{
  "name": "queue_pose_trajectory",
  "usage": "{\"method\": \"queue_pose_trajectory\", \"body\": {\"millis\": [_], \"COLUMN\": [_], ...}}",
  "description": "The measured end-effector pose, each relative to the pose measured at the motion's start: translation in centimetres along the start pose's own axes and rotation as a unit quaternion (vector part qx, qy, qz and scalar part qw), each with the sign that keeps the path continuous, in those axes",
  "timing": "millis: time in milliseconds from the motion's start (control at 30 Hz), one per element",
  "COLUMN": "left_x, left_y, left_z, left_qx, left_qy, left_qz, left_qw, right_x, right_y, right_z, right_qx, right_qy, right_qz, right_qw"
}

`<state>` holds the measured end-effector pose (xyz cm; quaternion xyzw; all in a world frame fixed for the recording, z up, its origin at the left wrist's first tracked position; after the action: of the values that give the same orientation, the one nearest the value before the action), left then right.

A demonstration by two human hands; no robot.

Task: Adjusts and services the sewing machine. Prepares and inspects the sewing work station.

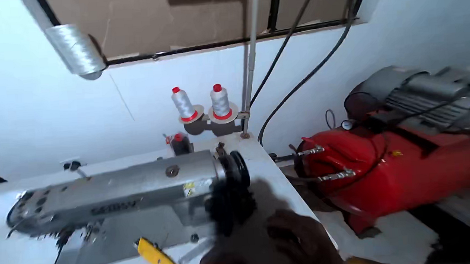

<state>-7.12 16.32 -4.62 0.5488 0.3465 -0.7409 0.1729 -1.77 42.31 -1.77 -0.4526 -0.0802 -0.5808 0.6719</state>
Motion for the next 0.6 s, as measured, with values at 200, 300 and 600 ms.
{"method": "queue_pose_trajectory", "body": {"millis": [200,300,600], "left_x": [-4.2,-4.4,-6.4], "left_y": [4.2,6.5,10.2], "left_z": [-3.4,-3.3,-2.2], "left_qx": [0.035,0.083,0.164], "left_qy": [0.189,0.230,0.306], "left_qz": [0.071,0.076,0.069], "left_qw": [0.979,0.967,0.935], "right_x": [11.8,14.5,18.7], "right_y": [11.0,14.3,16.2], "right_z": [-2.7,-2.3,-3.5], "right_qx": [-0.006,-0.032,-0.070], "right_qy": [0.007,0.019,0.072], "right_qz": [-0.091,-0.091,0.000], "right_qw": [0.996,0.995,0.995]}}
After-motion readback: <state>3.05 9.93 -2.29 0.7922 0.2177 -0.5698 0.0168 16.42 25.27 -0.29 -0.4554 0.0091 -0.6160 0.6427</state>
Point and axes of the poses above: each hand's wrist, its own y-axis away from the middle knuckle, its own z-axis out of the back of the hand, x = y × z, the point moved 2 cm from there along -y, towards the middle knuckle, and after that the axes turned 7 degrees about -z, right-handed, at the moved point
